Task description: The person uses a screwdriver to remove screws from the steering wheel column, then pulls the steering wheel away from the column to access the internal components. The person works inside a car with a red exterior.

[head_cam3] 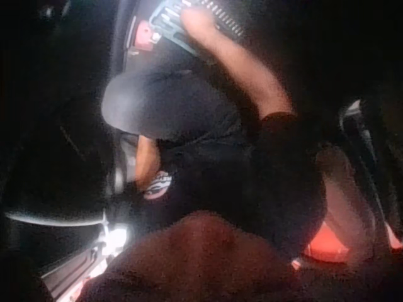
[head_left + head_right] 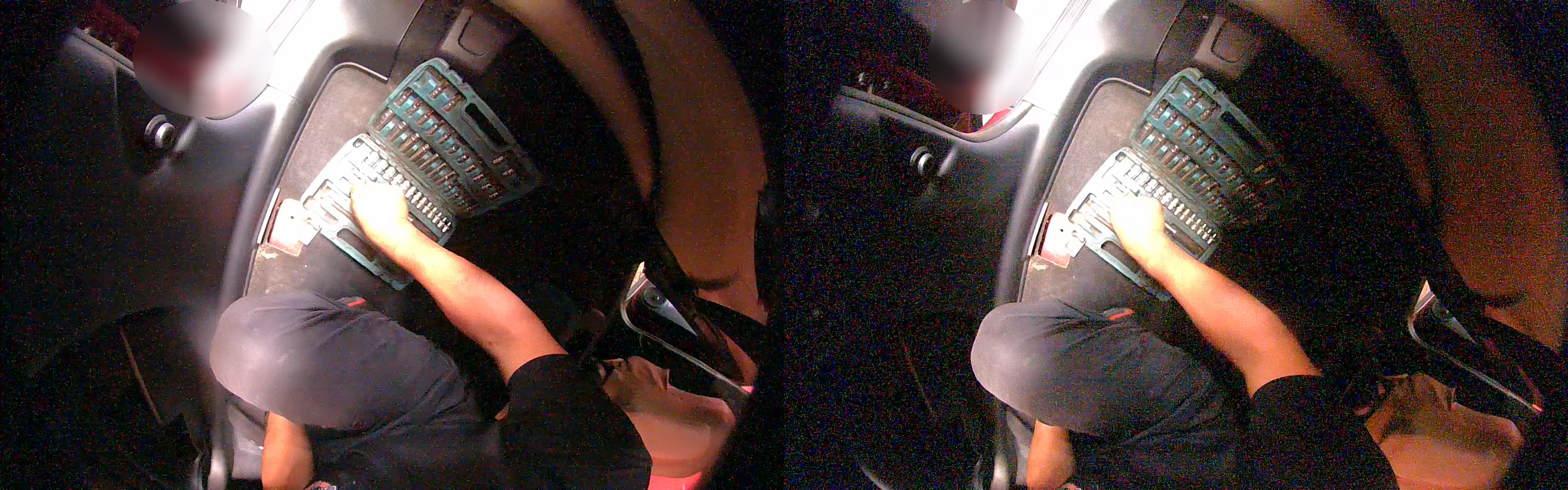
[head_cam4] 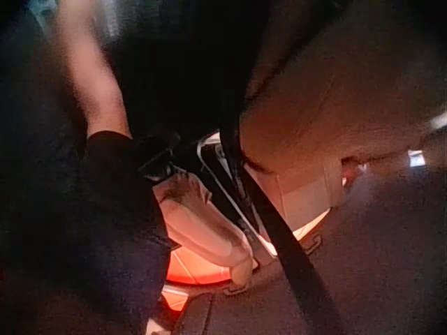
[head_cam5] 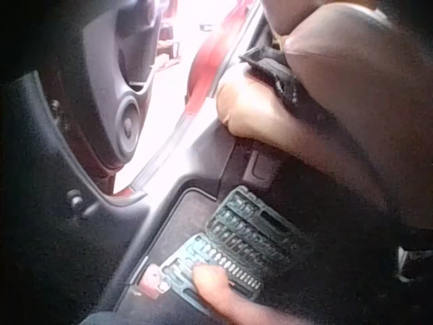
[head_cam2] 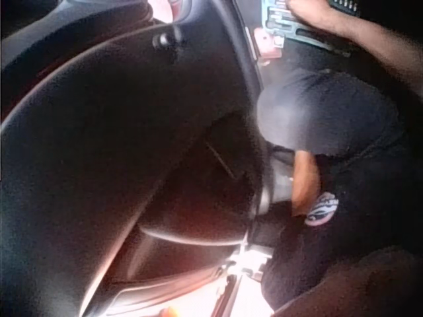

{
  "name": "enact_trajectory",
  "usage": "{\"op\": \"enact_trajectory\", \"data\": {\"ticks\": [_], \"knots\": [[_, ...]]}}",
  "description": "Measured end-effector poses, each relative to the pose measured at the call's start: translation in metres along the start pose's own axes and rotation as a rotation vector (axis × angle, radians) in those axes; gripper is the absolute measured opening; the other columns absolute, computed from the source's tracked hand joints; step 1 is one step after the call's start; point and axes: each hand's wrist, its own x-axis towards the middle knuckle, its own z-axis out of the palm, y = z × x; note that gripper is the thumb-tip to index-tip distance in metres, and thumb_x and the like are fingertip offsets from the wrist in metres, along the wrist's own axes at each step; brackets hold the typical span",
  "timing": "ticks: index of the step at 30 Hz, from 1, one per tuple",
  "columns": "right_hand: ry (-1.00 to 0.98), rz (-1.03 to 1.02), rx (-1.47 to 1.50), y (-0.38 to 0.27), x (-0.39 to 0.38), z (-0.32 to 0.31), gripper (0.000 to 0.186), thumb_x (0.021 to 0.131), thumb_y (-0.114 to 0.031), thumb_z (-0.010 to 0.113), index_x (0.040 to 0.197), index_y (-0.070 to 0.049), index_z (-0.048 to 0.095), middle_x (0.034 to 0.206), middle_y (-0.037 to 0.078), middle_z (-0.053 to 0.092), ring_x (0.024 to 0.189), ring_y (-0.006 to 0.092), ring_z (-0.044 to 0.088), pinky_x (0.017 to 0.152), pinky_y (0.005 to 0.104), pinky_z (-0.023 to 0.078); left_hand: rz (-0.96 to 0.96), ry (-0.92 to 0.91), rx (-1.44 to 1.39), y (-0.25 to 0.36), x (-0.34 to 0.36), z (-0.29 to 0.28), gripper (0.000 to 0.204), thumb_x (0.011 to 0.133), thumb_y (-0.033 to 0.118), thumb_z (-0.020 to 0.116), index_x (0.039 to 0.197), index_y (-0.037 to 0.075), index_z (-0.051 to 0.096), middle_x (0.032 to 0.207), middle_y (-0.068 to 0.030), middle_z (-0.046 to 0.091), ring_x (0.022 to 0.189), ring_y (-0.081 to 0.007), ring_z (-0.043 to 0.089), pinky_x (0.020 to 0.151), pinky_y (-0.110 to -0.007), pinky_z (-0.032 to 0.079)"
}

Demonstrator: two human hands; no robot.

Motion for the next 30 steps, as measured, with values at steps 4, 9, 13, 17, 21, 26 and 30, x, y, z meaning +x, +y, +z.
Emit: {"op": "enact_trajectory", "data": {"ticks": [4,9,13,17,21,26,30], "knots": [[-0.015,0.005,0.091,0.001,0.0,-0.032,0.02,0.091,-0.022,0.055,0.087,-0.007,0.069,0.076,0.014,0.07,0.073,0.0284,0.07,0.065,0.042,0.055,-0.011,0.061,-0.104,0.006,-0.004,-0.019,0.027,0.1,0.021,0.055,0.118,0.001,0.061,0.095,-0.0118,0.067,0.081,-0.0168,0.063,0.071,-0.032,0.053],[-0.188,0.146,0.884,-0.02,-0.056,-0.106,0.028,0.097,-0.029,0.054,0.095,-0.004,0.069,0.086,0.018,0.069,0.087,0.0343,0.07,0.075,0.042,0.054,0.162,0.279,-0.156,0.049,-0.024,-0.074,0.028,0.1,0.021,0.055,0.118,0.001,0.062,0.096,-0.0119,0.068,0.082,-0.0172,0.063,0.072,-0.032,0.053],[-0.081,-0.136,1.27,-0.06,-0.116,-0.144,0.02,0.099,-0.02,0.055,0.103,-0.002,0.062,0.086,0.013,0.06,0.075,0.0195,0.061,0.071,0.0339,0.05,0.406,0.667,0.412,0.171,-0.084,-0.034,0.027,0.098,0.012,0.054,0.12,0.0,0.065,0.099,-0.0094,0.069,0.085,-0.0179,0.063,0.076,-0.033,0.052],[0.124,-0.566,0.981,-0.091,-0.136,-0.172,0.023,0.092,-0.016,0.063,0.111,-0.003,0.06,0.089,0.013,0.062,0.078,0.0345,0.061,0.068,0.0395,0.049,0.968,-0.051,0.886,0.227,-0.114,0.019,0.026,0.09,0.008,0.063,0.114,-0.002,0.07,0.098,-0.0132,0.07,0.088,-0.025,0.063,0.082,-0.035,0.05],[0.117,-0.579,0.837,-0.084,-0.133,-0.18,0.024,0.092,-0.025,0.065,0.108,-0.008,0.058,0.083,0.011,0.059,0.076,0.0329,0.062,0.066,0.0434,0.049,0.958,-0.195,0.646,0.231,-0.109,0.037,0.014,0.092,0.008,0.064,0.097,-0.003,0.07,0.091,-0.0135,0.067,0.088,-0.0277,0.063,0.083,-0.037,0.049],[0.074,-0.089,0.432,-0.002,-0.087,-0.155,0.029,0.089,-0.028,0.071,0.109,-0.008,0.071,0.096,0.015,0.072,0.087,0.0331,0.071,0.075,0.0415,0.056,0.87,-0.053,0.507,0.215,-0.105,0.036,0.008,0.095,0.004,0.059,0.096,-0.001,0.065,0.09,-0.0123,0.067,0.082,-0.0231,0.062,0.076,-0.033,0.05],[0.251,0.112,-0.237,0.125,-0.019,-0.111,0.013,0.091,-0.02,0.059,0.097,-0.01,0.065,0.079,0.012,0.069,0.071,0.0341,0.07,0.059,0.0462,0.055,0.81,-0.071,0.308,0.206,-0.1,0.035,0.012,0.097,0.002,0.055,0.101,-0.002,0.065,0.091,-0.0105,0.067,0.079,-0.0188,0.061,0.073,-0.03,0.05]]}}
